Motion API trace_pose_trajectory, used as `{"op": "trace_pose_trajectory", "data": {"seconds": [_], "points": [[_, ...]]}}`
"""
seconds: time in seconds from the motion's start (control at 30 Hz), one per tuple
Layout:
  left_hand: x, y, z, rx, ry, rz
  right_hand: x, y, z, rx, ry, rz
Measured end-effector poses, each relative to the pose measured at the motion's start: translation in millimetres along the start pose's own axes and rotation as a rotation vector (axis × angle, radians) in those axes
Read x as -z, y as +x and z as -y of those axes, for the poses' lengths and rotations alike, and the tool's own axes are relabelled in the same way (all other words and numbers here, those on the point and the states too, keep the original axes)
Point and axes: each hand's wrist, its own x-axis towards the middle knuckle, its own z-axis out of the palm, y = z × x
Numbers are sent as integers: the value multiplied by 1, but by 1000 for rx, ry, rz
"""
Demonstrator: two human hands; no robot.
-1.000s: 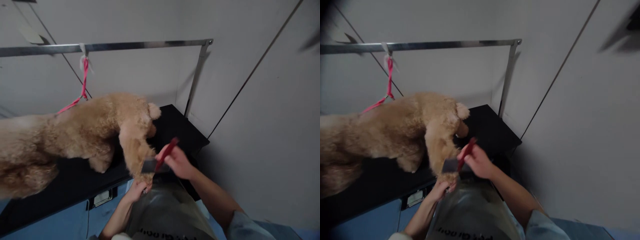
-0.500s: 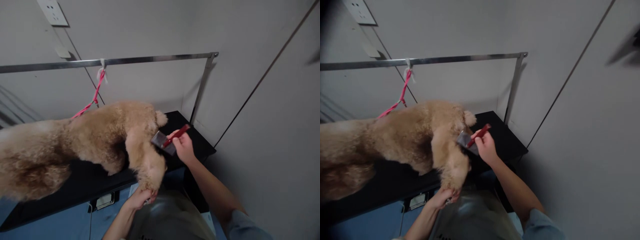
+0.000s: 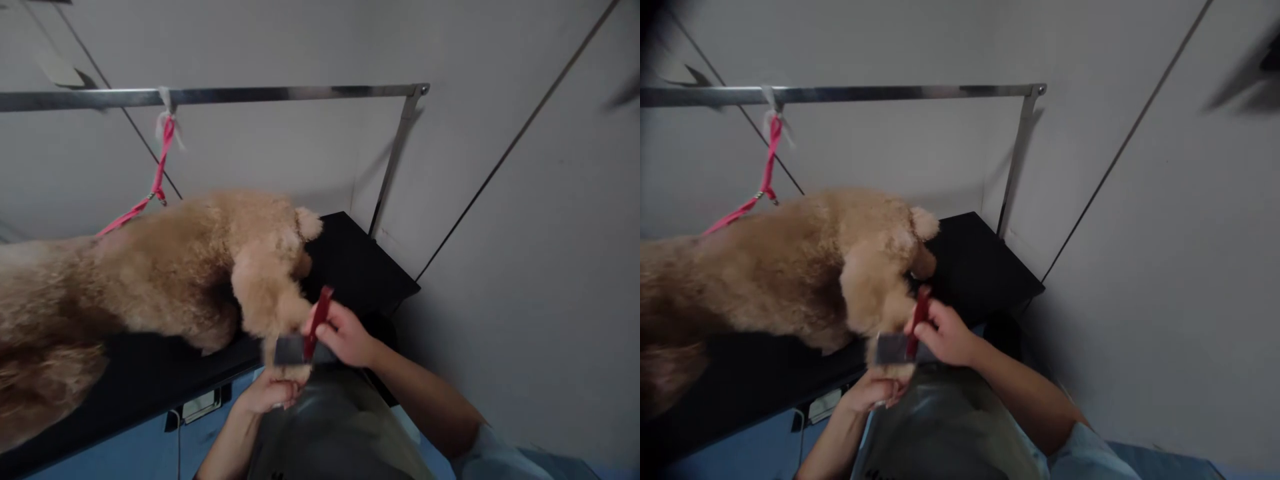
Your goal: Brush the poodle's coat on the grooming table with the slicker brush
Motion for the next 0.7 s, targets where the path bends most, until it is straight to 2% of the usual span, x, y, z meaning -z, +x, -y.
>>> {"op": "trace_pose_trajectory", "data": {"seconds": [0.1, 0.13, 0.17, 0.23, 0.27, 0.3, 0.37, 0.4, 0.43, 0.47, 0.53, 0.57, 0.6, 0.67, 0.7], "points": [[-2, 0, 0, -28, -103, -76, -2, -2, -5, 125, 7, -533], [-3, 1, 0, -30, -101, -90, -2, -3, -5, 152, -9, -576], [-5, 1, 1, -25, -79, -92, -4, -5, -6, 143, -29, -491], [-9, 2, 5, -5, -32, -78, -7, -8, -6, 43, -49, -156], [-11, 2, 7, -8, -29, -84, -9, -8, -6, -8, -49, -65], [-13, 1, 9, -23, -40, -98, -10, -8, -6, -26, -47, -92], [-14, 0, 14, -81, -67, -135, -10, -7, -4, 36, -53, -399], [-13, -2, 16, -107, -68, -141, -11, -6, -2, 72, -65, -509], [-12, -3, 18, -125, -57, -134, -11, -5, 2, 83, -84, -500], [-10, -4, 20, -139, -39, -122, -12, -5, 6, 61, -109, -375], [-7, -4, 24, -168, -3, -112, -15, -7, 14, -51, -155, -38], [-7, -4, 26, -194, 10, -131, -17, -7, 17, -98, -174, 37], [-7, -3, 27, -223, 23, -175, -19, -8, 20, -110, -194, 4], [-11, -2, 28, -275, 61, -320, -22, -8, 23, -42, -219, -254], [-15, -1, 27, -292, 91, -410, -25, -8, 24, -5, -220, -330]]}}
